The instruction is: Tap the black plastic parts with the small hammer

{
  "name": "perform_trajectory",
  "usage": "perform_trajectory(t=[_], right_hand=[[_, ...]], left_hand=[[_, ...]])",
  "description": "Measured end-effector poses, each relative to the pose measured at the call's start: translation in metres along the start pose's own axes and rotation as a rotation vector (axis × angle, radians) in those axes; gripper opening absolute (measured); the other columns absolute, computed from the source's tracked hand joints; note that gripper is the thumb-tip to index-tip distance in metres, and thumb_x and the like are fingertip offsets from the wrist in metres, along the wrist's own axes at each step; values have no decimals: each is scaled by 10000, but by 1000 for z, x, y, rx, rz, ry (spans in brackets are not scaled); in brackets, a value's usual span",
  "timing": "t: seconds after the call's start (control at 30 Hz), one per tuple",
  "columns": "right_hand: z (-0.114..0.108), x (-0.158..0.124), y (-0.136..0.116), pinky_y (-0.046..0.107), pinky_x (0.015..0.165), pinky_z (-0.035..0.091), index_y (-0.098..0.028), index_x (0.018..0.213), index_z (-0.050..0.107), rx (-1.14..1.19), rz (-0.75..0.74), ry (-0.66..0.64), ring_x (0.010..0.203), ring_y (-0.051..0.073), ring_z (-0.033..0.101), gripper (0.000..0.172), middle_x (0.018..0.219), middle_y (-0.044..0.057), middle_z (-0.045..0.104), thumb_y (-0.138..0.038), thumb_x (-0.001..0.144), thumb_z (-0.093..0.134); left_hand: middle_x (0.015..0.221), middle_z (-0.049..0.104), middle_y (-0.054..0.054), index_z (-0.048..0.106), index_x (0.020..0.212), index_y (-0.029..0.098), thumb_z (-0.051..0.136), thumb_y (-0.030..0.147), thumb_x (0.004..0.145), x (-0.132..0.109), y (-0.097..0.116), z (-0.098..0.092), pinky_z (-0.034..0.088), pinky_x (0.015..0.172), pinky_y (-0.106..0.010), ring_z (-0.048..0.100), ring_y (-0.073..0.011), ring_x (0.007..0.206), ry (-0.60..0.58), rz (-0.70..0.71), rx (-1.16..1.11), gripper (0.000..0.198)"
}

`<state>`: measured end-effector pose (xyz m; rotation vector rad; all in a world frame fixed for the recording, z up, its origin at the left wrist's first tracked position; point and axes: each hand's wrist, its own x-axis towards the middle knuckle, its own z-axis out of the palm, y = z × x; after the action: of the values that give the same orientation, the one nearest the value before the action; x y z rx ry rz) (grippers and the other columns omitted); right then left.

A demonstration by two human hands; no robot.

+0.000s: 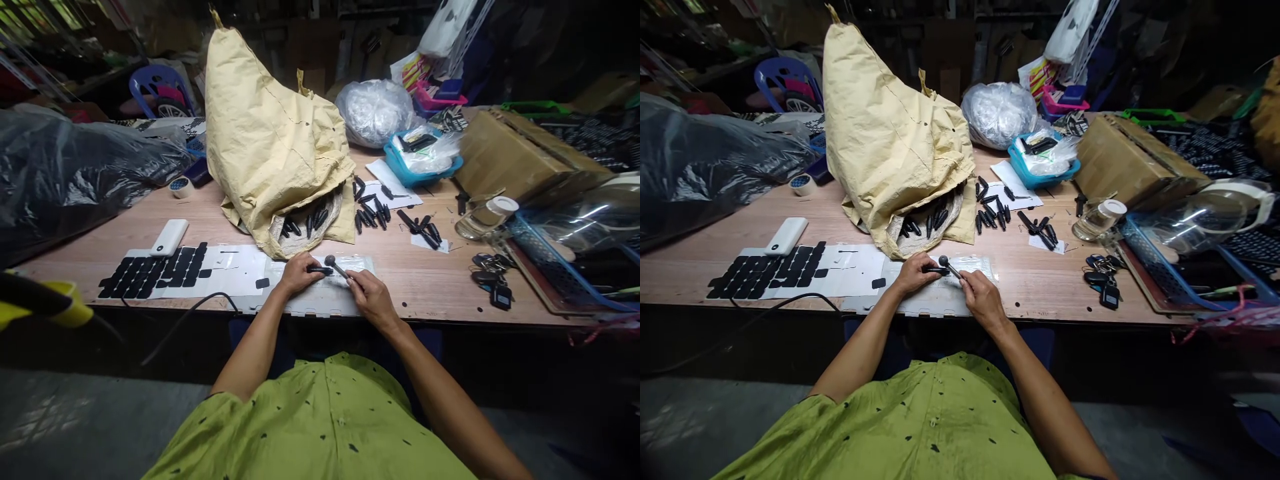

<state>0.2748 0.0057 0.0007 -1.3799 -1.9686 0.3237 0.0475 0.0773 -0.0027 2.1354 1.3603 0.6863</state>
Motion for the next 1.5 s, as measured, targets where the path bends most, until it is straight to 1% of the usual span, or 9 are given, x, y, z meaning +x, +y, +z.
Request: perform_trajectory(t=[0.17,0.3,0.57,0.77,1.03,1.23,1.37,1.43,1.5], right_hand=[[7,-4,-13,297,790,527,-238,1248,688,-1,-53,17,846,187,644,374,914,67,677,-300,1023,395],[9,-5,-12,276,728,527,-242,1215,709,-55,-77,-5,781,178,631,358,843,54,645,-288,1020,411],[3,-11,-5,283,724,535,-268,1221,704,-48,-110,109,789,179,641,338,861,53,663,-290,1026,429],[-3,2,19,276,713,513,-282,1179,724,-136,-70,131,809,180,635,325,882,50,673,-290,1013,444],[-7,39,68,289,720,426,-238,1056,758,-408,-148,59,817,195,566,273,833,66,652,-273,988,496],[0,40,73,305,730,385,-238,1077,746,-458,-132,61,826,210,519,283,857,73,633,-264,986,480],[0,40,70,309,745,378,-242,1085,739,-468,-122,41,839,215,503,288,864,72,621,-267,986,469],[0,40,69,312,744,374,-239,1081,735,-475,-112,39,843,218,495,290,867,74,615,-264,985,463],[1,39,68,315,744,369,-241,1075,732,-481,-100,39,849,222,488,288,871,76,609,-260,981,460]], left_hand=[[825,640,-22,771,857,216,816,270,775,1,1,1,462,839,-332,582,-206,883,-5,-10,-5,108],[804,631,-17,779,853,219,812,266,781,0,2,2,462,823,-326,581,-199,865,8,-18,-20,92],[799,643,-15,785,843,231,826,272,759,0,0,3,478,819,-328,589,-200,863,51,4,-23,101],[828,655,-20,781,843,221,819,233,746,0,1,1,486,816,-328,606,-203,868,28,-9,-25,104],[816,651,-22,774,852,226,803,253,759,-2,1,-1,493,828,-340,603,-214,875,21,5,-12,101],[816,652,-26,748,842,208,793,258,767,-3,3,-6,498,841,-350,608,-218,879,26,34,-6,101],[879,677,-47,718,927,192,712,332,859,-32,29,-4,505,773,-313,623,-193,830,16,150,-121,156],[890,694,-57,710,996,193,657,366,909,-60,49,4,503,752,-290,636,-181,808,-70,242,-207,200],[877,713,-58,709,1034,197,616,396,941,-88,67,16,497,732,-263,650,-165,777,-233,320,-284,239]])
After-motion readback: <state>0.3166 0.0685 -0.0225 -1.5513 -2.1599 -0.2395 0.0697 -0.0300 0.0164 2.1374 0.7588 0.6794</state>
